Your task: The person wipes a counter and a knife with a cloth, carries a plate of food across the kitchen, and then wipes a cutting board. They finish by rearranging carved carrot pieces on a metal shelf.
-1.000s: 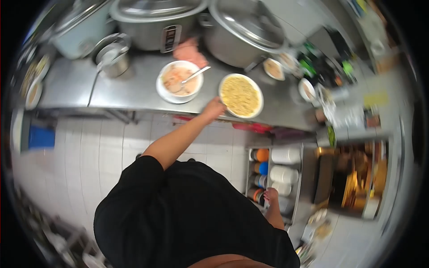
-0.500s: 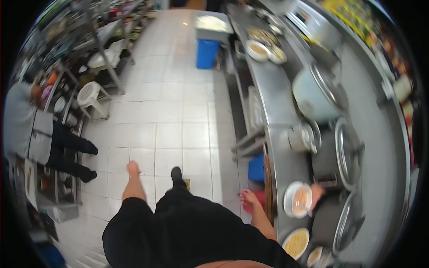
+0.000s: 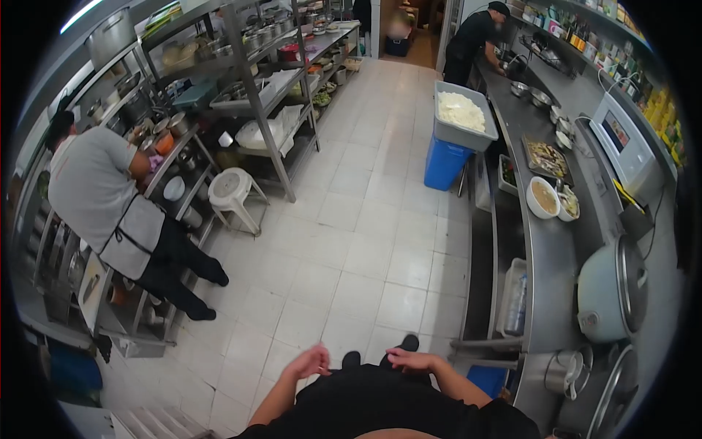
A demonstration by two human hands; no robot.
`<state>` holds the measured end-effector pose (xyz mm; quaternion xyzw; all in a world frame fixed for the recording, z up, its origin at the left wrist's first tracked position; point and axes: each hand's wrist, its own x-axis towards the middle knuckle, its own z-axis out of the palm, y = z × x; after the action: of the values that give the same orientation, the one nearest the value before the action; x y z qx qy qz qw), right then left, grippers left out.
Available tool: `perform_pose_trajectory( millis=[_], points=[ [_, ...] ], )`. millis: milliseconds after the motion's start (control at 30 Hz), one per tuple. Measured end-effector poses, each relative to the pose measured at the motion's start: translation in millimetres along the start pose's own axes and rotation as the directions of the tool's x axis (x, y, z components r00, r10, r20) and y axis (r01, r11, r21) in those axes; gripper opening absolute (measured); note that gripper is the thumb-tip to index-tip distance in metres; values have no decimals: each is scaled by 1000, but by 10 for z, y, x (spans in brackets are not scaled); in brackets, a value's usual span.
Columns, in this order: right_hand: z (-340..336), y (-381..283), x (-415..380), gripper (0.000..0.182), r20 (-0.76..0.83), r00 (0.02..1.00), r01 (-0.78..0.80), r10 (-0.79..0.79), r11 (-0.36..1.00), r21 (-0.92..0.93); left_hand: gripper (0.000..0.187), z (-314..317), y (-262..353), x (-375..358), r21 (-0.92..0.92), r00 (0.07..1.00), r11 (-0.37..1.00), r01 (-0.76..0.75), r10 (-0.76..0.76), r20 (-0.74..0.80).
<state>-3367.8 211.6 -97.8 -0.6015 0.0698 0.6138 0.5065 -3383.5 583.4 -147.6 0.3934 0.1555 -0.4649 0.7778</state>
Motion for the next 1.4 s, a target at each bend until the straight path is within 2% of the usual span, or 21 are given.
perform_pose_trajectory(
  millis=[67,133,200,233,333,367,467,600,667,700,767,867,967,1000,1067,1100,1200,1233,1300,1367,1400],
  points=[
    [-279,-117,98,84,62,989,139,-136,988,-61,44,217,340,378,189,989,975,118,-133,68],
    [-694,-163,308,87,68,990,129,-124,990,-64,48,381,664,752,256,987,956,143,-157,35],
    [-1017,-386,347,95,23,957,289,-289,945,-153,49,491,887,1186,388,971,895,219,-237,-2],
    [-1237,-517,392,93,47,963,269,-265,948,-168,49,617,1029,1383,507,967,831,228,-252,-21],
    [-1892,-979,361,91,86,940,341,-330,920,-192,49,879,1484,1984,556,977,812,177,-215,4],
    [-2130,-1071,423,89,115,923,385,-368,893,-232,49,1026,1621,2124,445,983,881,160,-184,12],
    [-2749,-1429,358,88,234,919,361,-317,916,-174,49,1333,2167,2481,536,982,834,130,-183,46],
    [-3306,-1899,118,89,280,908,371,-313,910,-185,49,1560,2700,2838,446,988,888,112,-147,46],
    [-3507,-2185,-37,92,143,976,178,-165,981,-81,53,1604,2946,3024,389,985,912,131,-163,51],
    [-3620,-2214,89,92,144,976,178,-166,981,-80,53,1635,3093,3129,389,985,912,132,-164,50],
    [-3841,-2202,409,95,169,942,316,-291,936,-155,58,1723,3395,3448,574,956,770,280,-276,-97],
    [-4294,-2505,595,97,87,939,343,-332,921,-186,60,1649,3783,4082,678,973,714,174,-232,-5],
    [-4725,-3128,424,97,20,977,212,-212,977,-6,58,1522,4289,4566,455,973,876,158,-216,78],
    [-4877,-3285,455,97,13,977,213,-213,977,-11,57,1465,4557,4740,392,973,909,140,-200,116],
    [-5170,-3617,524,96,46,974,216,-222,970,113,57,1362,5075,4956,395,974,911,116,-183,136],
    [-5328,-3795,582,89,8,975,220,-221,975,35,57,1304,5267,5018,391,972,913,114,-184,146],
    [-5705,-4282,723,89,-104,964,243,-245,970,-28,57,1154,5950,5216,475,951,871,129,-244,190],
    [-5782,-4408,816,89,-100,964,246,-245,969,-7,57,1121,6172,5254,504,948,844,182,-286,137],
    [-5967,-4643,1062,90,-53,920,383,-388,920,-88,54,1059,6514,5384,533,937,808,252,-342,75],
    [-6257,-4893,1234,90,-7,939,345,-345,938,-38,52,1007,6753,5591,562,919,766,311,-394,28],
    [-6434,-5068,1273,89,13,952,305,-305,952,-28,52,943,6825,5700,497,937,823,275,-345,53]
  ],
)
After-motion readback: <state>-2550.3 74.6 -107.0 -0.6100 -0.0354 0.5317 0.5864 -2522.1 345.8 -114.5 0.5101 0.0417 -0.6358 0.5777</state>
